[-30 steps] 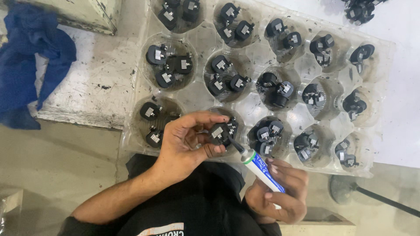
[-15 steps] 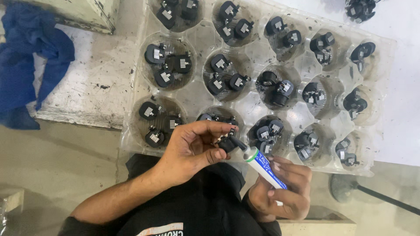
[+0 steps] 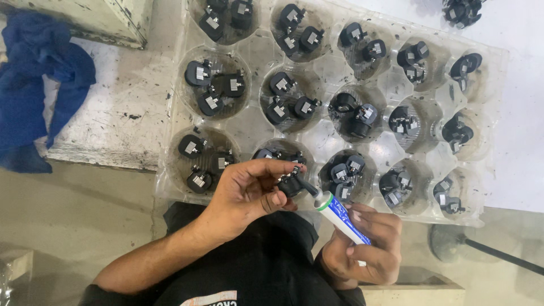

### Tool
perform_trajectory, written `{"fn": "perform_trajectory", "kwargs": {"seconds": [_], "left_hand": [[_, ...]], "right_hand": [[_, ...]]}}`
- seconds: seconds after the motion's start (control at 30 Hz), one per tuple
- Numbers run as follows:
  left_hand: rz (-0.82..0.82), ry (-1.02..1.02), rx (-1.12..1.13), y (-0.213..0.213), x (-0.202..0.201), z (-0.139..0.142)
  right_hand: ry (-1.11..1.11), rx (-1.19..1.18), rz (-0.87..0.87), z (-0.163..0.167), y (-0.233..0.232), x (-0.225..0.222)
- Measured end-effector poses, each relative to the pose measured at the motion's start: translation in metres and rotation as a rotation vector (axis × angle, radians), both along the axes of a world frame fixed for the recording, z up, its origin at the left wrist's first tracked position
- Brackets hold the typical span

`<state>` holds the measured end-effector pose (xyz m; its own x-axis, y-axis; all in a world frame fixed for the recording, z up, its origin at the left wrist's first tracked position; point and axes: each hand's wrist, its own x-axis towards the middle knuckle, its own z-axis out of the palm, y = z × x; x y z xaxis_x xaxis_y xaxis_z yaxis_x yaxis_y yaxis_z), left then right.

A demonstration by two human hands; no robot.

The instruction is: The person repeatedly picks small black electronic components from a clear plastic tray, applies adhesive from a tube to a specific point on each component, and returns it to the tray. The person uses a blue cloth to wipe the tube tip at the end.

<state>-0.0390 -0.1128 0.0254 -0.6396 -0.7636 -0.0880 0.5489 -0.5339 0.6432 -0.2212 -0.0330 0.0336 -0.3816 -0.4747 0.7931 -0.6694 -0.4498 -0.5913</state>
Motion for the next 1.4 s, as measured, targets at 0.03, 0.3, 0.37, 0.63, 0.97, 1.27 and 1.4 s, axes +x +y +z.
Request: {"fn": "perform_trajectory", "kwargs": {"seconds": [0.03,0.3,0.37,0.63,0.97,1.27,1.4], "left_hand": [[-0.001,0.008,0.012,0.000,0.000,-0.001],[-0.005,0.025,0.047,-0.005,-0.004,0.017],[0.028,-0.119,-0.186,-0.017,-0.007,0.031],[0.189,-0.627,-0.832,-0.137,-0.058,0.054],[0.394,-1.117,-1.499,-0.221,-0.174,0.031],[0.251,-1.439,-1.450,-0.220,-0.194,0.028],[0.123,-1.531,-1.427,-0.224,-0.203,0.033]], "right_hand": [[-0.006,-0.004,0.010,0.000,0.000,0.000],[0.032,-0.048,0.000,0.002,0.003,-0.018],[-0.042,-0.160,-0.083,0.001,0.005,-0.029],[-0.196,-0.293,-0.323,0.001,0.032,-0.072],[-0.201,-0.261,-0.302,0.009,0.051,-0.086],[-0.223,-0.226,-0.271,-0.001,0.049,-0.100],[-0.185,-0.208,-0.246,0.007,0.045,-0.101]]}}
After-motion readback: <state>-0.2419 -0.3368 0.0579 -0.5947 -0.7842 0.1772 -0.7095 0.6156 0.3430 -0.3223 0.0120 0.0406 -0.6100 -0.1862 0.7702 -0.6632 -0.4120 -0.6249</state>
